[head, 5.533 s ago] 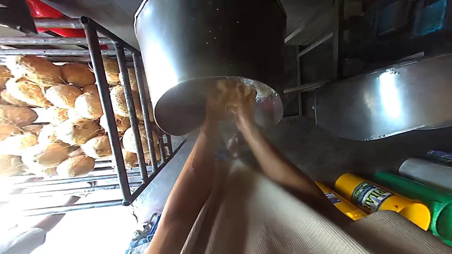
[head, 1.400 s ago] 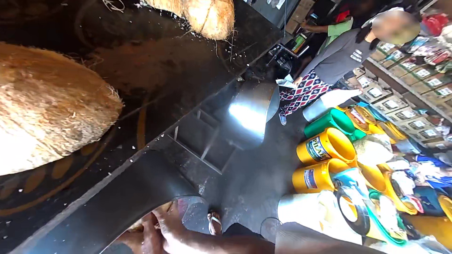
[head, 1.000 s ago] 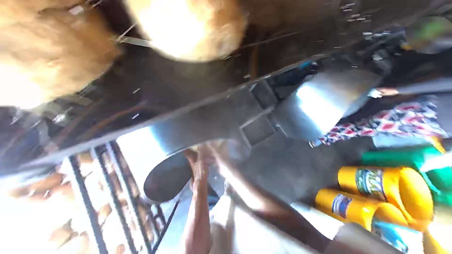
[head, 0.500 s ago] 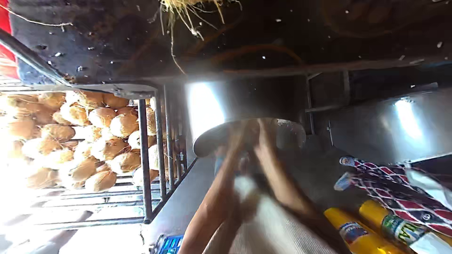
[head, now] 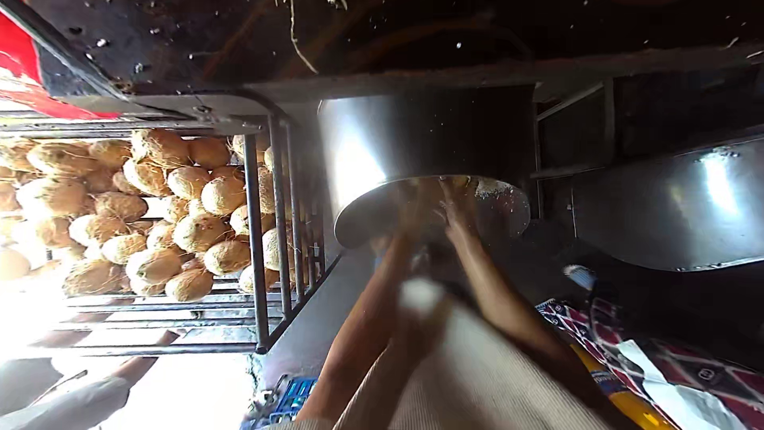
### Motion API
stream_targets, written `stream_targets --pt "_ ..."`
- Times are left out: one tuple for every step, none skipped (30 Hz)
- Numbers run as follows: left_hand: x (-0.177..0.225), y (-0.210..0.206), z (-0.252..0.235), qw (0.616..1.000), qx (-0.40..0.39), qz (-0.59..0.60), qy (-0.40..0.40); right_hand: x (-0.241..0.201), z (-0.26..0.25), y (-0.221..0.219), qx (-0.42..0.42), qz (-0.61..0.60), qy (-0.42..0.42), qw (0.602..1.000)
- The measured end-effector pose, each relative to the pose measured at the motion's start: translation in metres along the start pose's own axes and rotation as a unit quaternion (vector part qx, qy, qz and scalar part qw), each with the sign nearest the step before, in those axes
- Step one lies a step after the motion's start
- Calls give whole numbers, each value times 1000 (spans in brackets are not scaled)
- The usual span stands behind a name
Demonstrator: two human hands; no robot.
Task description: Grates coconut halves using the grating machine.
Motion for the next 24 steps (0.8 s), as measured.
stream_targets --pt "-14 11 -6 1000 -10 7 -18 11 -7 5 -23 15 19 999" --pt "-27 24 -9 999 -12 21 -36 19 -12 10 -47 42 54 997" --pt "-33 33 -4 998 -25 44 -46 28 -10 17 -69 97 88 989" --pt "-38 39 -1 994 -38 87 -60 40 -3 24 -98 184 109 972" --pt "-44 42 3 983 -16 176 -47 56 6 30 -120 254 131 951" --pt "-48 47 8 966 17 254 -37 71 17 32 -132 277 149 940" --pt "-49 52 11 953 40 297 -48 80 25 29 -132 261 158 943" --pt "-46 55 14 951 47 297 -67 83 29 22 -127 215 159 955" --pt "-41 55 21 959 44 265 -85 79 32 12 -118 152 137 972" --pt "-32 54 28 975 45 200 -91 67 34 -2 -111 82 105 985" --pt "-15 52 35 987 59 119 -91 51 33 -17 -95 -2 77 992" --pt "7 46 37 991 57 68 -98 32 30 -30 -76 -64 52 994" --pt "29 35 36 993 53 40 -99 13 30 -38 -55 -99 32 993" --pt "45 22 33 995 50 25 -87 -3 30 -41 -32 -118 15 992" --pt "53 12 28 997 43 7 -69 -11 30 -38 -14 -139 -3 990" --pt "55 6 25 998 27 -12 -62 -11 29 -32 -2 -157 -18 987" --pt "57 1 22 997 12 -29 -68 -11 28 -27 2 -173 -26 985" --pt "61 -1 17 996 5 -38 -86 -14 24 -26 5 -179 -24 984" --pt "61 -1 12 994 7 -44 -96 -15 20 -26 8 -184 -21 983" --pt "52 1 13 995 16 -54 -85 -8 22 -25 9 -190 -28 981" --pt "39 5 16 996 14 -73 -57 3 23 -23 12 -197 -38 979" --pt "33 11 10 995 12 -92 -36 9 15 -24 8 -200 -38 979" --pt "27 17 5 994 11 -104 -17 15 8 -25 5 -195 -35 980" --pt "21 20 8 993 9 -116 -3 23 8 -23 3 -195 -39 980"
Point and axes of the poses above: each hand's wrist, its own z-axis away from the middle knuckle, its own y-axis out of the back of the hand, x = y × z, the point moved 6 cm from there along -z, towards the middle knuckle, and after that the axes turned 10 degrees about -x, right-handed, at the moved point
